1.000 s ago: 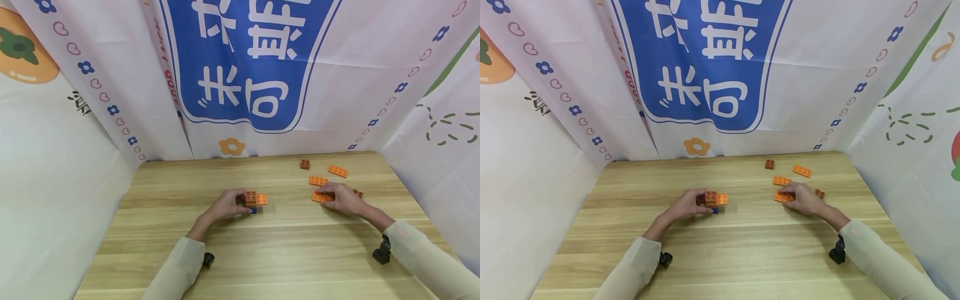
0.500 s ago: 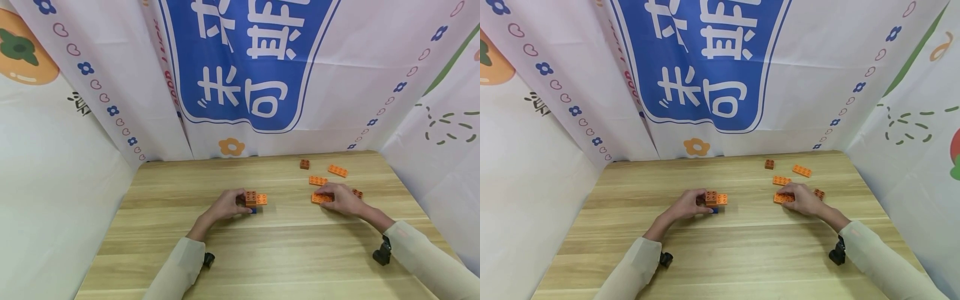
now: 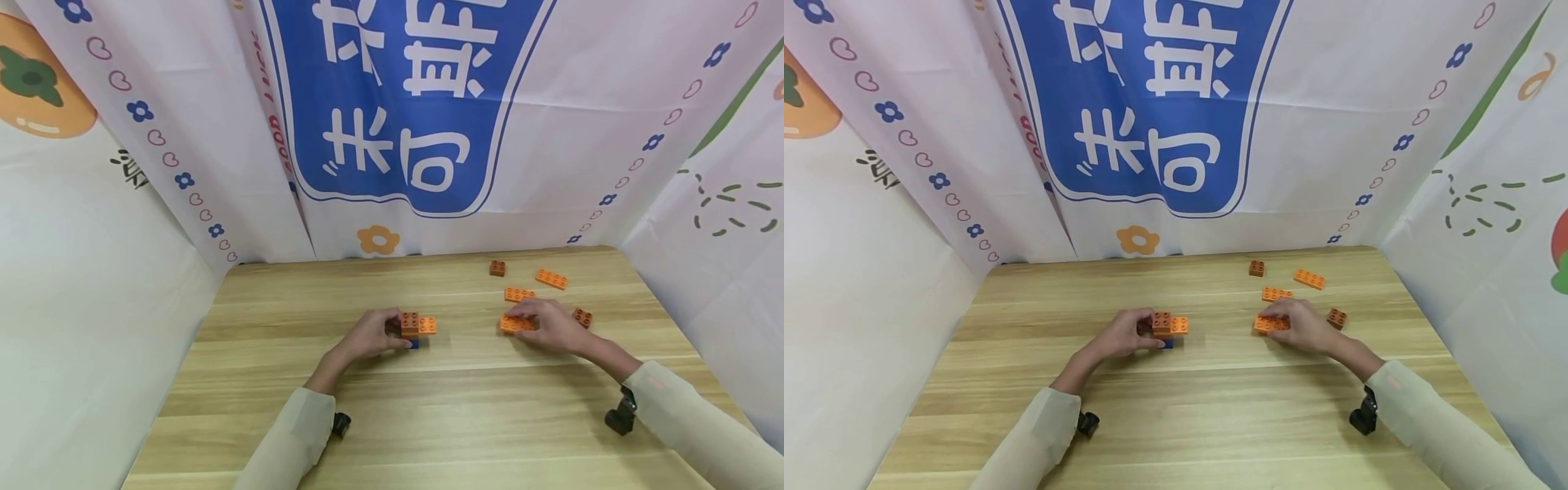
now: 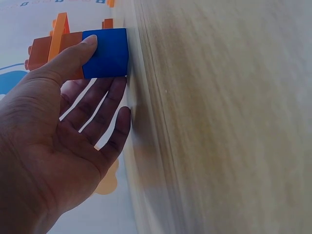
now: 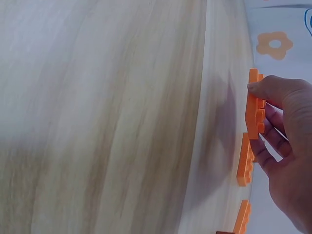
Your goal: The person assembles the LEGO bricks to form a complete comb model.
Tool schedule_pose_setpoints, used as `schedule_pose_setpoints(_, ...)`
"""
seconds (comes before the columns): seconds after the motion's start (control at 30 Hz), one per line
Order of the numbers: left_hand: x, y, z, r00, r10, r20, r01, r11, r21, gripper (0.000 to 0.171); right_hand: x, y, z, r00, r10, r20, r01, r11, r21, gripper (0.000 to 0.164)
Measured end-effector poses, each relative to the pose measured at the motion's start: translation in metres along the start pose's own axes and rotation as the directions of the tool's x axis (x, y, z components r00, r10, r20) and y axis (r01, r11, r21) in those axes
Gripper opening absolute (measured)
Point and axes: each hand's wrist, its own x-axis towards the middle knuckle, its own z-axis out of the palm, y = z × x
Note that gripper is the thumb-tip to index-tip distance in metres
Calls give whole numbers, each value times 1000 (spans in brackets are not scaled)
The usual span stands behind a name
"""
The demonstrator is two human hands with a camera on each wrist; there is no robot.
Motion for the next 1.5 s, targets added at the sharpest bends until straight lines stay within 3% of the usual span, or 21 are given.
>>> schedule_pose_setpoints(0.5,-1,2,-1,1000,-16,1,16,1000,3,26,10,-17,-1,995,-91,-26,92,995,40,37)
schedule_pose_setpoints(0.93,-1,0,0,1000,-4,-5,4,1000,0,26,16,-38,-3,995,-104,-3,104,991,82,38)
schedule_pose_setpoints(1.5,0,1,0,1000,-9,0,9,1000,-5,26,28,-61,2,981,-193,-23,194,976,96,39)
